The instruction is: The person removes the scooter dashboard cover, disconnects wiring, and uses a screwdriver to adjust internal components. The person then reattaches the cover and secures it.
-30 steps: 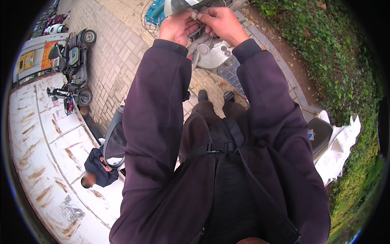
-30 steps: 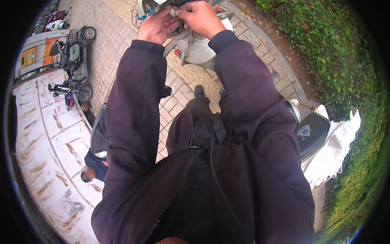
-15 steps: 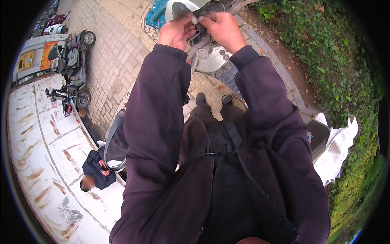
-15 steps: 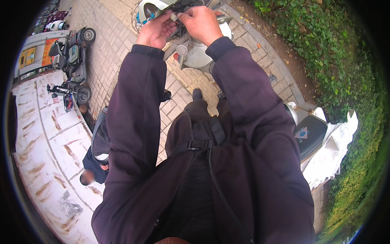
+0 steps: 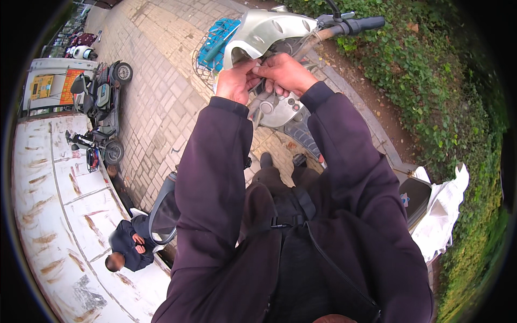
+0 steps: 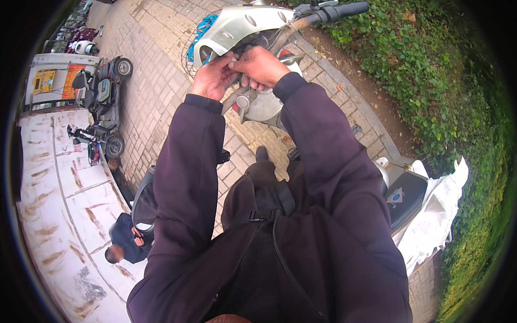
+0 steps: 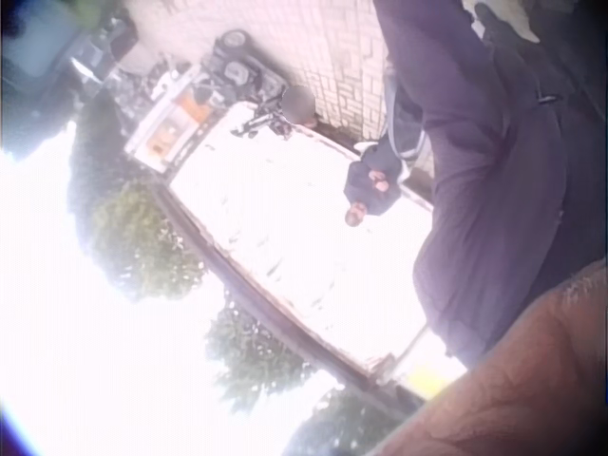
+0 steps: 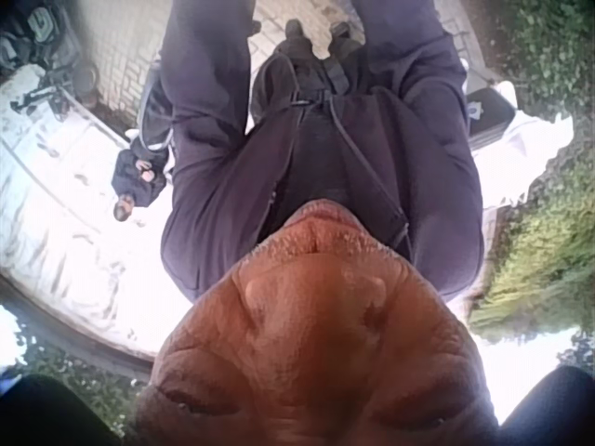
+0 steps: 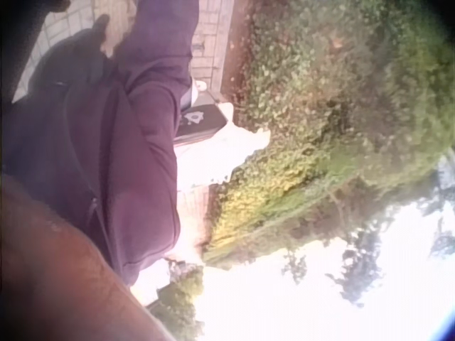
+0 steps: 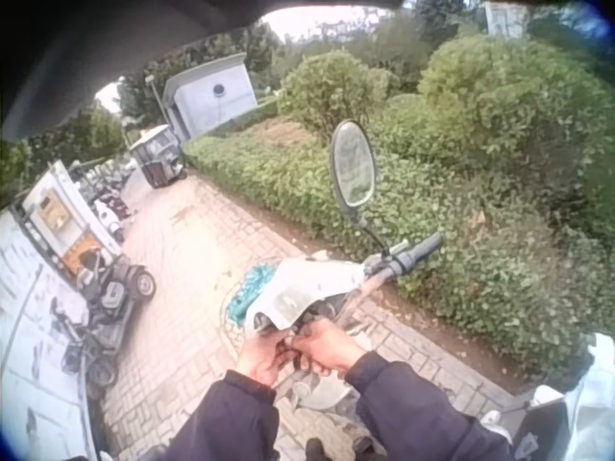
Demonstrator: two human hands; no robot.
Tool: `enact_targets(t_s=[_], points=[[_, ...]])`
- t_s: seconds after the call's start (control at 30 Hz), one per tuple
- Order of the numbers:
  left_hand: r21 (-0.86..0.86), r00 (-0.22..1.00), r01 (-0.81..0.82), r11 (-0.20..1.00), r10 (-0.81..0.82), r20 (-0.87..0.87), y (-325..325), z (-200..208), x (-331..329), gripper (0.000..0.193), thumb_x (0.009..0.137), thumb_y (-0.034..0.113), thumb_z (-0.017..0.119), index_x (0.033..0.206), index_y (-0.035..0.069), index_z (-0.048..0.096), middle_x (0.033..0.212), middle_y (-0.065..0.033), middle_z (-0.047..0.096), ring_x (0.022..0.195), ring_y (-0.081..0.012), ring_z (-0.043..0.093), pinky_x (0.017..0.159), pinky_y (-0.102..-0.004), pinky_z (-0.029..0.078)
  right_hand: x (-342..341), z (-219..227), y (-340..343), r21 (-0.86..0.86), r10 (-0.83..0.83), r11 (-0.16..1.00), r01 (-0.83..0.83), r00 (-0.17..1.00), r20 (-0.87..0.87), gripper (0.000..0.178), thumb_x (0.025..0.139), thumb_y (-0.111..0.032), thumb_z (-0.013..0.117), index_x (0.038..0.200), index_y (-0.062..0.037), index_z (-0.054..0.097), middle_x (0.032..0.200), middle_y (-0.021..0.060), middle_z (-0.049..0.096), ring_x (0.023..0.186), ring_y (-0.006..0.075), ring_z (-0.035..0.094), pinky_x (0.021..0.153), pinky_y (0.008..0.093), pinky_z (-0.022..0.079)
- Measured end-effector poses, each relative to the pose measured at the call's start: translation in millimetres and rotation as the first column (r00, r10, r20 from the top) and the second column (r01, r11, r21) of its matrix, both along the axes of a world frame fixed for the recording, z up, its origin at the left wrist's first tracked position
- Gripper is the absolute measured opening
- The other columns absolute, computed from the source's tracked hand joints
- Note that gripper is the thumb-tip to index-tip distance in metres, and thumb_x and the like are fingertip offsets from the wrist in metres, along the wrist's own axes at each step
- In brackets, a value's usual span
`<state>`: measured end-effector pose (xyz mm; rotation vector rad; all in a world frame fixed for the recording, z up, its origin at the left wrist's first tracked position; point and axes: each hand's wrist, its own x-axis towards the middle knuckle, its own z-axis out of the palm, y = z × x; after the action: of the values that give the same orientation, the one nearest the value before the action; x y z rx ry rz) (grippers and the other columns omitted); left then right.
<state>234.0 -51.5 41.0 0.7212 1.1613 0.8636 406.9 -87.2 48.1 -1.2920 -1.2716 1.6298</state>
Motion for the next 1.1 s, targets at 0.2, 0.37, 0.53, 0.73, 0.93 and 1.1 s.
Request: enact_targets(t_s=[0.2,0.37,0.53,0.73,0.93,1.1], points=[[0.034,0.998,-0.023,0.999,0.021,0.058,-0.9,-2.0,-0.5,0.015,0.1,0.014,0.069,0.113,0.008,0.068,0.099,-0.0013,0.069,0.075,-0.0132,0.064,0.068,-0.0297,0.055,-13.7,-9.8,-2.6,0.367,-0.094,0.928,-0.069,0.908,0.409,0.042,0.097,-0.038,0.065,0.095,0.0031,0.073,0.069,0.0211,0.068,0.058,0.0338,0.069,0.064,0.0455,0.056],[0.082,0.999,-0.046,0.996,0.043,0.032,-1.3,-2.4,-0.6,0.017,0.098,0.01,0.07,0.115,0.009,0.067,0.1,-0.0015,0.069,0.076,-0.0142,0.064,0.067,-0.0312,0.055,-29.7,-23.6,-9.1,0.593,-0.37,0.788,-0.164,0.644,0.669,0.04,0.098,-0.039,0.061,0.092,-0.0029,0.075,0.084,0.0207,0.073,0.082,0.0387,0.072,0.072,0.0498,0.058],[0.06,0.997,-0.081,0.995,0.081,-0.003,-0.6,-3.3,-1.0,0.019,0.097,0.009,0.071,0.116,0.009,0.067,0.1,-0.003,0.069,0.077,-0.0154,0.064,0.068,-0.0322,0.055,-33.3,-22.3,-12.4,0.569,-0.371,0.806,-0.16,0.613,0.698,0.038,0.097,-0.038,0.059,0.09,-0.0033,0.075,0.084,0.022,0.073,0.082,0.0408,0.072,0.075,0.0508,0.059],[0.015,0.989,-0.071,0.997,0.068,0.134,2.4,-7.1,-5.3,0.025,0.095,0.001,0.066,0.119,0.003,0.062,0.094,-0.0113,0.067,0.061,-0.0266,0.066,0.058,-0.0412,0.057,-31.7,-19.7,-12.3,0.582,-0.367,0.803,-0.129,0.662,0.654,0.034,0.093,-0.037,0.062,0.099,-0.0057,0.074,0.082,0.0231,0.072,0.081,0.0419,0.072,0.076,0.0511,0.058],[0.025,0.99,-0.033,0.999,0.029,0.137,5.3,-13.1,-7.9,0.021,0.097,0.006,0.065,0.117,0.002,0.062,0.094,-0.0123,0.067,0.062,-0.0284,0.067,0.065,-0.0423,0.058,-29.5,-24.7,-12.4,0.624,-0.38,0.775,-0.1,0.715,0.587,0.033,0.092,-0.035,0.064,0.1,-0.0051,0.073,0.081,0.0242,0.071,0.08,0.0432,0.071,0.074,0.0519,0.057],[0.002,0.987,-0.082,0.997,0.081,0.137,3.8,-11.9,-5.8,0.019,0.098,0.005,0.063,0.116,0.001,0.062,0.093,-0.0129,0.067,0.063,-0.03,0.068,0.063,-0.0428,0.059,-27.2,-27.6,-10.7,0.638,-0.368,0.761,-0.12,0.73,0.576,0.032,0.09,-0.035,0.066,0.097,-0.0037,0.073,0.08,0.0245,0.07,0.08,0.044,0.07,0.074,0.0522,0.056]])
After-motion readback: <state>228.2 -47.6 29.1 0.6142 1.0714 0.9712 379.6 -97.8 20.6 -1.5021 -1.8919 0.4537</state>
